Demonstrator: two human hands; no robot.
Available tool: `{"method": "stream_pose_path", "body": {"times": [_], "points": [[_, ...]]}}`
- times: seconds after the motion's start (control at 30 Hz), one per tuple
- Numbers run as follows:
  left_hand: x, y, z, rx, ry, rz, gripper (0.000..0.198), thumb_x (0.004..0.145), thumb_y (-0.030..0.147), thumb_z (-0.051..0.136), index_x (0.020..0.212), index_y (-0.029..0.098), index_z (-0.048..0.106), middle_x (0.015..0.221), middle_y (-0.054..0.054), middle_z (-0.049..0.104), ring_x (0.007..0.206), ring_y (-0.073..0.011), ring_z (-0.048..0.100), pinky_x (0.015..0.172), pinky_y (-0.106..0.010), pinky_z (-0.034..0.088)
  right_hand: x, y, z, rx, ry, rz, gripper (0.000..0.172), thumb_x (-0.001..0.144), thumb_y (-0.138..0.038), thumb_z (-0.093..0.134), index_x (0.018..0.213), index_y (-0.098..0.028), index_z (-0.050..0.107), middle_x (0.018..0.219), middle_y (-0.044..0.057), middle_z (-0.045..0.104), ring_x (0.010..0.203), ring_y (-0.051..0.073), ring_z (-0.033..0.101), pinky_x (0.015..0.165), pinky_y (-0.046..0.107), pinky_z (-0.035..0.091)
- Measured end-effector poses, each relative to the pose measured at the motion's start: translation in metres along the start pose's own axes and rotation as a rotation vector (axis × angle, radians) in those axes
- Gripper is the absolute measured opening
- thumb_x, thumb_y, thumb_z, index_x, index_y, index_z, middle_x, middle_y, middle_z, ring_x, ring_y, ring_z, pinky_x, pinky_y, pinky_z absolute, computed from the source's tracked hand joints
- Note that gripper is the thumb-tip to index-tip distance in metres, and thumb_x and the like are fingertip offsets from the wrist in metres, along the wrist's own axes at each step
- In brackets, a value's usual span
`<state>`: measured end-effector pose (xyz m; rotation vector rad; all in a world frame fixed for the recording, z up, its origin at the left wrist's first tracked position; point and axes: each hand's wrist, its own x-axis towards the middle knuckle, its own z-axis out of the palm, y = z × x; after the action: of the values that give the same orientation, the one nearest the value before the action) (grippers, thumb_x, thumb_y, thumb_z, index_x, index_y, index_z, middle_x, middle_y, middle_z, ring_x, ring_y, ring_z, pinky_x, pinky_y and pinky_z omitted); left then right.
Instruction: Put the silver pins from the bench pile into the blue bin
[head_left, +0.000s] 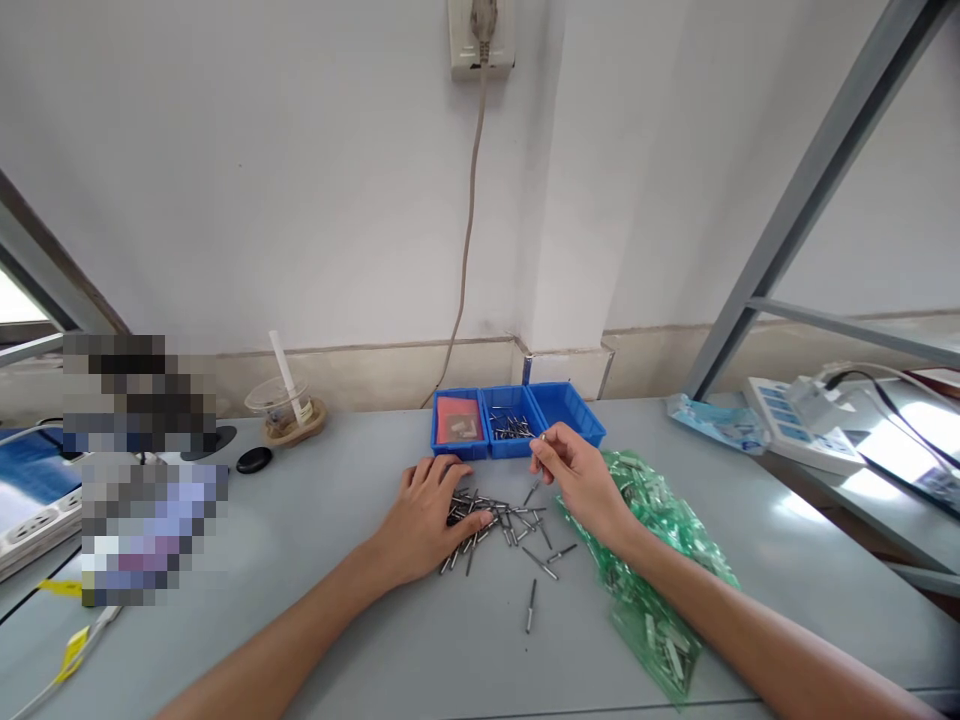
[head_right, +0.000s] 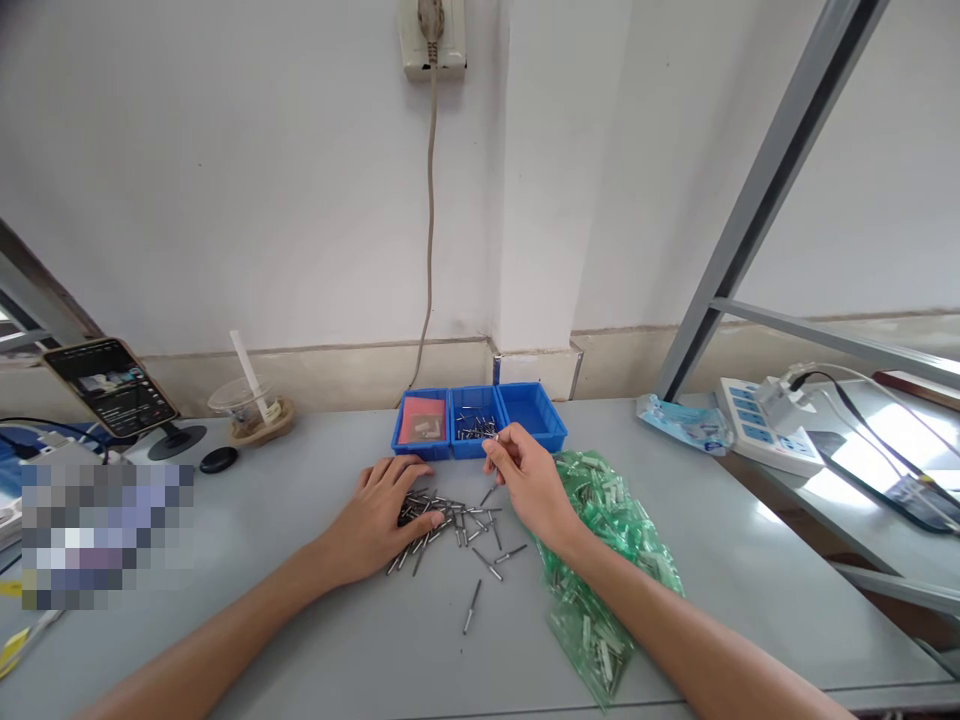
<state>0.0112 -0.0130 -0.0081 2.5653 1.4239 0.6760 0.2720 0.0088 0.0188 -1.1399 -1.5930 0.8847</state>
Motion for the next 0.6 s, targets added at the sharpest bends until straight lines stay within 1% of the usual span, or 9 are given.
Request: {"method": "stream_pose_path", "body": {"times": [0.1, 0.27, 0.37, 0.43, 0.6], "points": [[0.0007, 0.0003, -0.0001, 0.021, 0.002, -0.004, 0.054, 0.103, 0.067, 0.052, 0.137, 0.026, 0.056, 0.136, -0.009, 0.058, 0.124, -0.0316, 0.052, 0.105, -0.053, 0.042, 0.0015, 0.0027, -0.0009, -0.024, -0.001, 0.011, 0.036, 0.103, -0.057, 0.057, 0.087, -0.025, 0.055, 0.070, -0.002, 0.059, 0.066, 0.018, 0.054, 0.063, 0.030, 0.044], [0.0022, 0.0031, -0.0022, 0.033, 0.010, -0.045, 0.057, 0.098, 0.073, 0.056, 0.130, 0.025, 0.059, 0.127, -0.009, 0.060, 0.116, -0.0314, 0.055, 0.100, -0.051, 0.043, -0.0002, 0.0025, 0.0002, -0.037, 0.010, 0.031, 0.039, 0.104, -0.059, 0.053, 0.087, -0.025, 0.057, 0.065, -0.004, 0.053, 0.056, 0.016, 0.047, 0.054, 0.029, 0.040], [0.0020, 0.0040, -0.0027, 0.041, 0.021, -0.071, 0.060, 0.096, 0.076, 0.056, 0.124, 0.024, 0.062, 0.121, -0.009, 0.061, 0.112, -0.0315, 0.056, 0.098, -0.051, 0.043, -0.0012, 0.0002, 0.0013, -0.035, 0.017, 0.031, 0.038, 0.104, -0.059, 0.052, 0.089, -0.025, 0.058, 0.064, -0.004, 0.051, 0.054, 0.016, 0.045, 0.051, 0.028, 0.038], [0.0014, 0.0032, -0.0017, 0.050, 0.044, -0.089, 0.060, 0.097, 0.077, 0.053, 0.123, 0.023, 0.063, 0.120, -0.009, 0.062, 0.111, -0.0311, 0.056, 0.098, -0.050, 0.044, -0.0011, -0.0007, 0.0018, -0.026, 0.014, 0.035, 0.036, 0.104, -0.058, 0.052, 0.091, -0.025, 0.059, 0.066, -0.004, 0.050, 0.054, 0.016, 0.045, 0.050, 0.028, 0.038], [0.0011, -0.0023, 0.0030, 0.089, 0.136, -0.110, 0.061, 0.101, 0.073, 0.049, 0.132, 0.022, 0.064, 0.126, -0.011, 0.064, 0.112, -0.0312, 0.056, 0.096, -0.049, 0.044, -0.0006, 0.0009, 0.0031, -0.025, 0.005, 0.045, 0.037, 0.103, -0.060, 0.052, 0.095, -0.026, 0.062, 0.069, -0.003, 0.052, 0.054, 0.016, 0.046, 0.050, 0.029, 0.038]]}}
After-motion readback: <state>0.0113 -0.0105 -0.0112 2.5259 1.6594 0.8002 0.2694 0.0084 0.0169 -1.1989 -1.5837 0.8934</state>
